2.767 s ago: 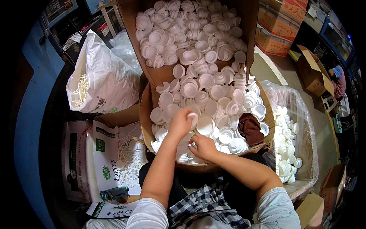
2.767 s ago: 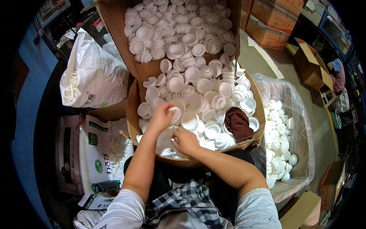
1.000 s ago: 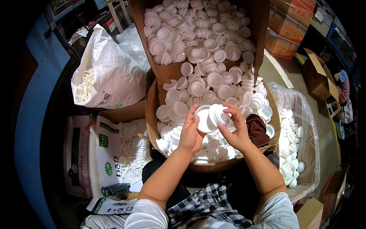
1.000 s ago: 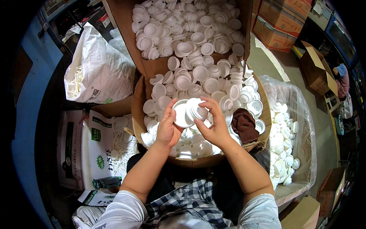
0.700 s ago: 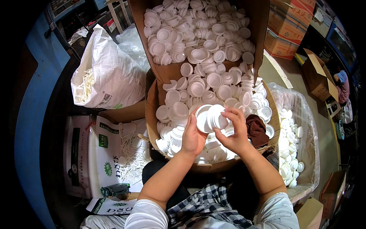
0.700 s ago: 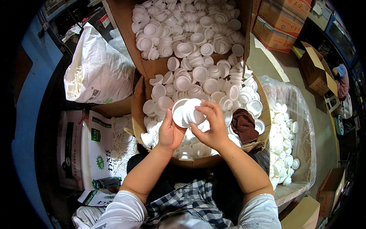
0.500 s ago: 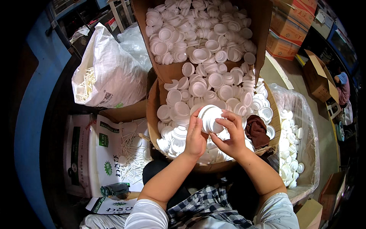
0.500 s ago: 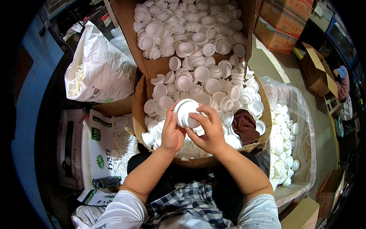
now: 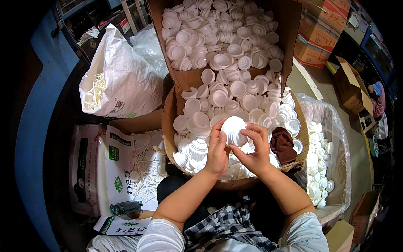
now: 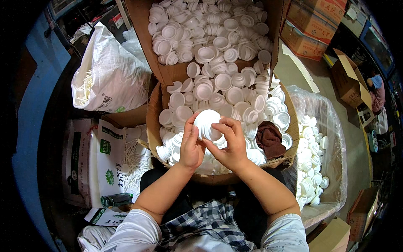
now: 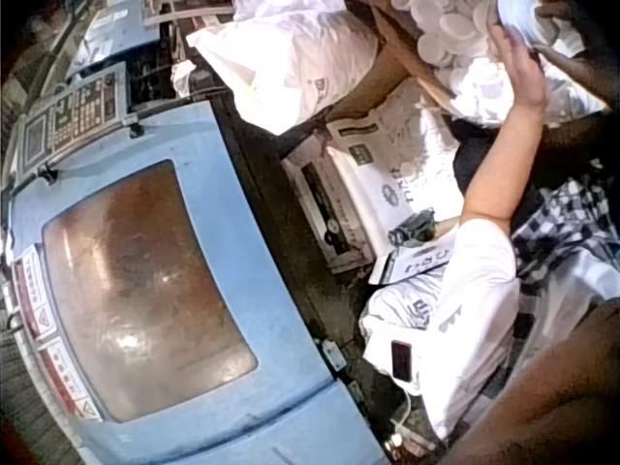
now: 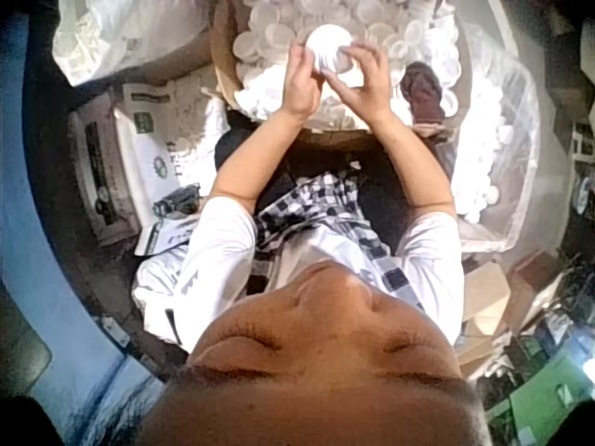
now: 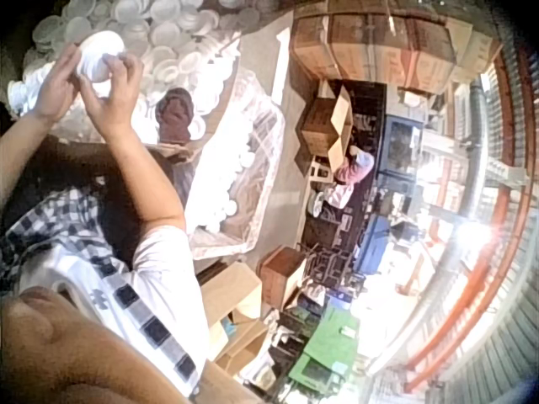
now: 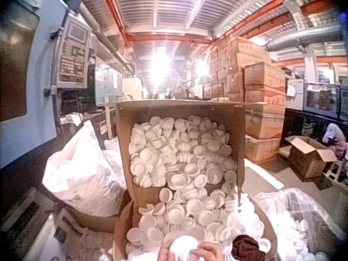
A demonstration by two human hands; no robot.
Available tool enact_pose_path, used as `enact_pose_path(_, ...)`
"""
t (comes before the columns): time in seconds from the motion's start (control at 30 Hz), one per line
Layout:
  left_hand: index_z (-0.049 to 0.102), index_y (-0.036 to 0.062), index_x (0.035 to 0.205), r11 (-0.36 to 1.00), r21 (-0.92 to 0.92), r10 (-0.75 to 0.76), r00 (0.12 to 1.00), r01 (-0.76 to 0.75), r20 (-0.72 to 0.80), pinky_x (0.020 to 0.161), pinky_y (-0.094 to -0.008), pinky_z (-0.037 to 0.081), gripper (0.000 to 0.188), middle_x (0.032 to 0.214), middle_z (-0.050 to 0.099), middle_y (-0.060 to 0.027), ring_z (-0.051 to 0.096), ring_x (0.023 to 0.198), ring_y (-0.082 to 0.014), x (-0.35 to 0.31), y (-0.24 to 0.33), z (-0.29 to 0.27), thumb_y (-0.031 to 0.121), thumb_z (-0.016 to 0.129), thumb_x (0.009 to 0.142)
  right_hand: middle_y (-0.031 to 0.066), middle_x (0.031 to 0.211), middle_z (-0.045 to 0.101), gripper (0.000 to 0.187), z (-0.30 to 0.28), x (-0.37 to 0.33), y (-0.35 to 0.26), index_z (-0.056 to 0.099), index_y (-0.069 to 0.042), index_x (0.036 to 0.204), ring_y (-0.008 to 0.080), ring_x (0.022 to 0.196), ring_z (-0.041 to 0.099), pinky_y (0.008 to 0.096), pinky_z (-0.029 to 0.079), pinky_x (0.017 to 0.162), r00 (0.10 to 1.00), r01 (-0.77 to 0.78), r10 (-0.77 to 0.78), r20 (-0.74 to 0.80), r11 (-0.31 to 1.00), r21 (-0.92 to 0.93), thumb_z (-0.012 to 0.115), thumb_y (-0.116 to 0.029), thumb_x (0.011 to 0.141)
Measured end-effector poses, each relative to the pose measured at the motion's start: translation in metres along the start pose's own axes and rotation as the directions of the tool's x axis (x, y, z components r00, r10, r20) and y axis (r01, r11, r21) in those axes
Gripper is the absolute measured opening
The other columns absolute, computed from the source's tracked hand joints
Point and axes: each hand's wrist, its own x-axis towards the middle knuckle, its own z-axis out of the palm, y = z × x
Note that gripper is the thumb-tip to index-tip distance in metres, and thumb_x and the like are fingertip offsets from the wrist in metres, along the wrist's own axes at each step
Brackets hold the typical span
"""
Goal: The person sits on the floor and repeatedly picks up white plastic container halves from a large cardboard box. They align and press the two halves together to form complete containers, then place the assembled units into a nearby plastic bag. The process is repeated continuously throughout the clip.
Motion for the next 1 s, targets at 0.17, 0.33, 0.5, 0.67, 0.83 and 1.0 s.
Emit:
enact_pose_path(0.17,0.032,0.0063,0.128,0.998,0.034,0.054,0.999,-0.054,0.000,0.090,-0.0302,0.041,0.044,0.120,0.045,-0.0096,0.049,0.107,-0.0166,0.000,-0.006,-0.001,0.019,0.052,0.090,0.0145,0.102,0.048,0.049,0.000,-0.001,0.002,0.055,-0.006,0.102,0.0296,0.093,0.053,0.0348,0.047,0.076,0.999,-0.026,0.026,0.037,1.000,0.001,0.079,-0.009,0.060)
enact_pose_path(0.33,0.033,0.0047,0.124,0.995,0.099,0.028,0.999,-0.024,-0.038,0.088,-0.0291,0.043,0.051,0.116,0.048,-0.0097,0.052,0.101,-0.0164,0.003,-0.002,-0.003,0.010,0.063,0.082,0.0131,0.109,0.047,0.056,-0.001,-0.004,0.015,0.049,-0.004,0.111,0.0261,0.102,0.050,0.0342,0.043,0.086,0.987,-0.157,0.148,0.060,0.970,0.188,0.077,-0.009,0.063)
enact_pose_path(0.5,0.037,0.0034,0.119,0.980,0.194,0.041,0.999,-0.042,0.012,0.091,-0.0288,0.040,0.049,0.111,0.048,-0.0079,0.049,0.103,-0.0155,0.003,-0.014,-0.005,0.001,0.064,0.079,0.0096,0.118,0.049,0.049,0.004,-0.009,0.042,0.043,-0.003,0.120,0.0188,0.104,0.049,0.0314,0.039,0.088,0.725,-0.582,0.645,0.242,0.385,0.717,0.048,-0.041,0.090)
enact_pose_path(0.67,0.039,0.0033,0.119,0.943,0.329,0.024,0.999,-0.037,0.043,0.090,-0.0301,0.041,0.052,0.113,0.048,-0.0078,0.049,0.103,-0.0159,-0.006,-0.044,-0.004,-0.001,0.066,0.076,0.0078,0.090,0.056,0.054,0.007,-0.009,0.055,0.053,0.001,0.100,0.0160,0.082,0.053,0.0279,0.043,0.074,0.481,-0.692,0.829,0.284,0.161,0.704,0.034,-0.049,0.093)
enact_pose_path(0.83,0.043,0.0010,0.116,0.884,0.463,0.065,0.997,-0.072,0.031,0.087,-0.0284,0.042,0.048,0.108,0.052,-0.0070,0.051,0.097,-0.0146,-0.013,-0.040,0.007,0.000,0.068,0.075,0.0066,0.076,0.053,0.050,0.007,-0.011,0.047,0.054,-0.001,0.086,0.0145,0.069,0.051,0.0288,0.043,0.066,0.496,-0.662,0.860,0.125,0.281,0.695,0.036,-0.047,0.093)
enact_pose_path(1.0,0.043,-0.0001,0.114,0.899,0.431,0.076,0.997,-0.070,0.005,0.087,-0.0289,0.042,0.045,0.108,0.053,-0.0090,0.052,0.097,-0.0141,-0.020,-0.042,0.003,0.002,0.068,0.076,0.0066,0.073,0.054,0.048,0.016,-0.018,0.055,0.056,-0.002,0.078,0.0141,0.066,0.051,0.0289,0.042,0.061,0.545,-0.671,0.837,0.049,0.400,0.624,0.038,-0.043,0.093)
